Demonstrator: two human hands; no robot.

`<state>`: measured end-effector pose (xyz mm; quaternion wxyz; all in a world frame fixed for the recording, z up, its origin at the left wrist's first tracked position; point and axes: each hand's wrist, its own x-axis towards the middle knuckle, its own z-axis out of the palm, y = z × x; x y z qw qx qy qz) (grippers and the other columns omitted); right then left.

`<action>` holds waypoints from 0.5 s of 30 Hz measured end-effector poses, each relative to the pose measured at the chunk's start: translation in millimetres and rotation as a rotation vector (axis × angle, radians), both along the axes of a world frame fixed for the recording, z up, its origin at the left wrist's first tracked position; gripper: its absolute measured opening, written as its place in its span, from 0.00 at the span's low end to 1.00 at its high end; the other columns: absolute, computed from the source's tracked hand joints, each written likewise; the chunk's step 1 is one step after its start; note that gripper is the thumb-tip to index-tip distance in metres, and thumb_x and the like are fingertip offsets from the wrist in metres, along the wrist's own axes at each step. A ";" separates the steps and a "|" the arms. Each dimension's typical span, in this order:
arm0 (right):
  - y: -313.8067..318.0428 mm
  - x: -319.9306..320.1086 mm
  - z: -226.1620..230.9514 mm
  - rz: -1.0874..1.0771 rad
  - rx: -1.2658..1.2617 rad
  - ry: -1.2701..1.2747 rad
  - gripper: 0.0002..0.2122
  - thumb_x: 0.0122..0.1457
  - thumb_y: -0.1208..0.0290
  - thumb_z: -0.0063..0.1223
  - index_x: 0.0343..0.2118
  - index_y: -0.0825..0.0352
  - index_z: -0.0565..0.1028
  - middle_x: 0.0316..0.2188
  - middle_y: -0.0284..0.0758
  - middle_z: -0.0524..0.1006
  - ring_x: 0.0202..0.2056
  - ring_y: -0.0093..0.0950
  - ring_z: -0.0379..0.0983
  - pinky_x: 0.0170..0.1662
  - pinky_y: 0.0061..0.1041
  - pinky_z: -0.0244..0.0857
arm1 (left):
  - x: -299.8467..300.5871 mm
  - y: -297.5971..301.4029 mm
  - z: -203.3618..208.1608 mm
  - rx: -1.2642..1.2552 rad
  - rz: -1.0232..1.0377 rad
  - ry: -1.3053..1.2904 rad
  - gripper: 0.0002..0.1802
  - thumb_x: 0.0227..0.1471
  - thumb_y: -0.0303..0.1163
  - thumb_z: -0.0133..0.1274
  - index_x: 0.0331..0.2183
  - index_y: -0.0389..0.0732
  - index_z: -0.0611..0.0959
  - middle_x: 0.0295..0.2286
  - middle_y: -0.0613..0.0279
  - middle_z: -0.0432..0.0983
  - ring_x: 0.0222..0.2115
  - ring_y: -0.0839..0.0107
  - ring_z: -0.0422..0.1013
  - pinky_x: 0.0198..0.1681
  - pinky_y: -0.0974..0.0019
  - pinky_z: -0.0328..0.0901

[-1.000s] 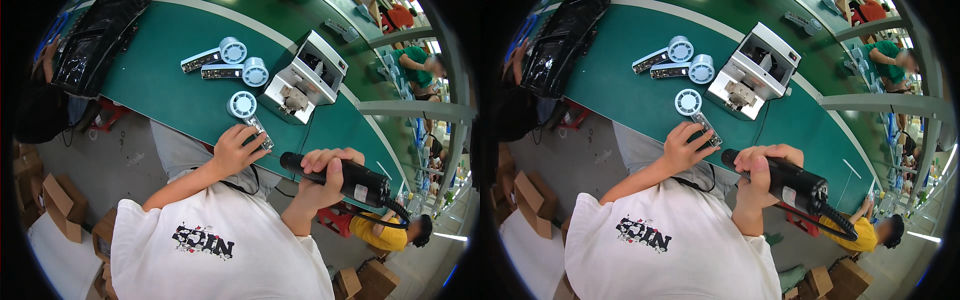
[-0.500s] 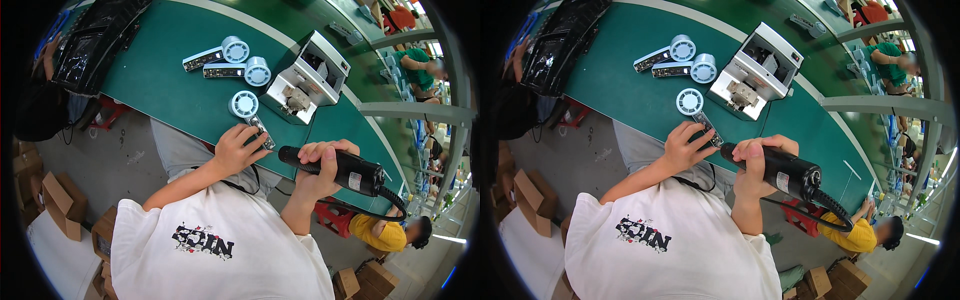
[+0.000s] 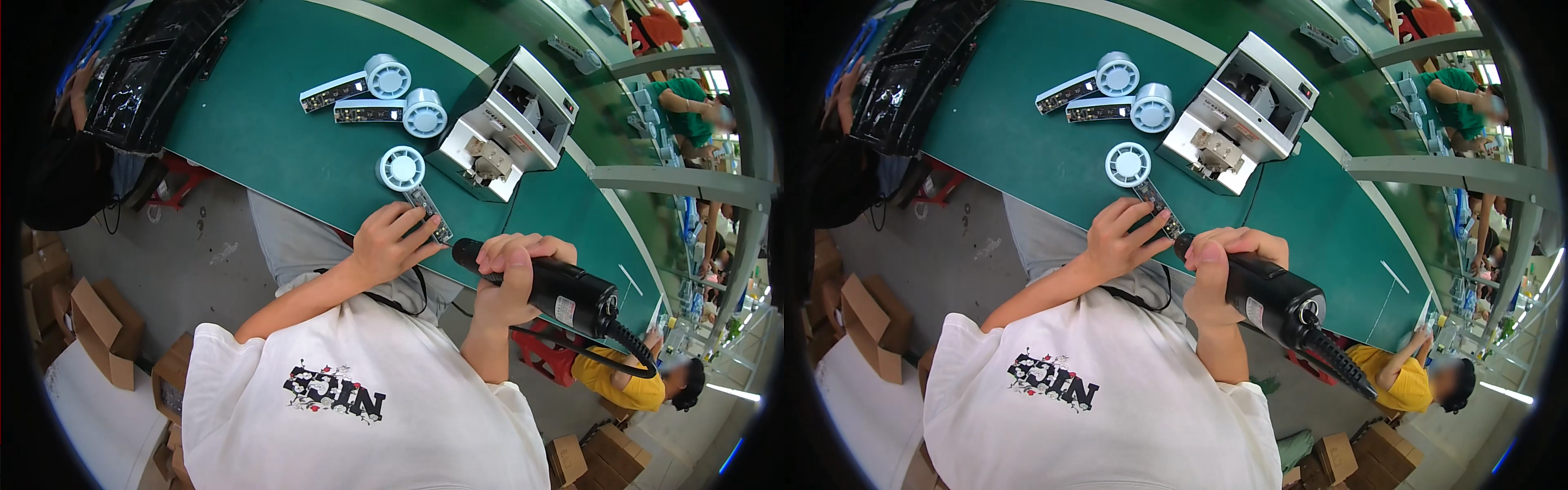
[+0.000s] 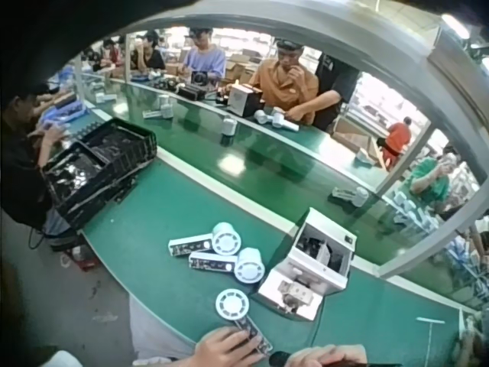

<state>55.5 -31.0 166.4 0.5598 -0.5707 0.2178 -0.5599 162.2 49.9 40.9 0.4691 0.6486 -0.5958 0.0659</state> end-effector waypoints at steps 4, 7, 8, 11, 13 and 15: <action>1.6 0.5 -1.4 -0.012 0.017 -0.023 0.12 0.57 0.82 0.54 0.37 0.69 0.62 0.18 0.34 0.70 0.16 0.24 0.67 0.23 0.25 0.68 | -3.1 0.3 -2.7 -0.010 0.012 0.002 0.23 0.40 0.41 0.69 0.39 0.42 0.85 0.34 0.63 0.74 0.31 0.63 0.72 0.30 0.65 0.70; 1.7 -2.2 -3.9 0.032 -0.003 -0.042 0.13 0.57 0.83 0.55 0.38 0.69 0.61 0.18 0.34 0.70 0.16 0.24 0.67 0.23 0.25 0.68 | -4.8 0.3 -3.7 -0.017 0.024 0.014 0.23 0.40 0.42 0.68 0.38 0.41 0.85 0.34 0.63 0.74 0.31 0.63 0.72 0.31 0.64 0.71; 2.2 -2.0 -2.4 0.052 -0.038 0.005 0.12 0.57 0.81 0.54 0.39 0.67 0.62 0.18 0.35 0.68 0.16 0.25 0.65 0.23 0.26 0.66 | -4.9 0.8 -4.2 -0.022 0.022 0.020 0.23 0.39 0.40 0.69 0.40 0.43 0.85 0.35 0.62 0.73 0.31 0.62 0.72 0.30 0.64 0.70; 1.8 -4.0 -1.0 0.083 -0.075 0.048 0.13 0.56 0.79 0.53 0.41 0.66 0.64 0.17 0.35 0.66 0.15 0.25 0.63 0.22 0.26 0.65 | -3.4 1.4 3.9 0.023 0.011 0.008 0.25 0.38 0.39 0.68 0.43 0.46 0.85 0.36 0.62 0.72 0.30 0.62 0.71 0.30 0.64 0.69; 2.5 -4.9 -0.4 0.089 -0.087 0.052 0.13 0.55 0.78 0.53 0.42 0.66 0.64 0.17 0.36 0.67 0.15 0.26 0.63 0.21 0.26 0.64 | -2.1 1.6 7.4 0.073 0.009 -0.008 0.26 0.39 0.40 0.67 0.45 0.48 0.85 0.36 0.63 0.70 0.30 0.63 0.70 0.30 0.64 0.68; 2.3 -5.9 -0.7 0.113 -0.100 0.050 0.13 0.55 0.78 0.53 0.41 0.66 0.64 0.17 0.36 0.67 0.15 0.26 0.62 0.20 0.26 0.64 | -2.6 2.5 6.4 0.102 0.012 -0.028 0.27 0.41 0.40 0.66 0.47 0.52 0.84 0.37 0.64 0.68 0.31 0.64 0.68 0.31 0.65 0.67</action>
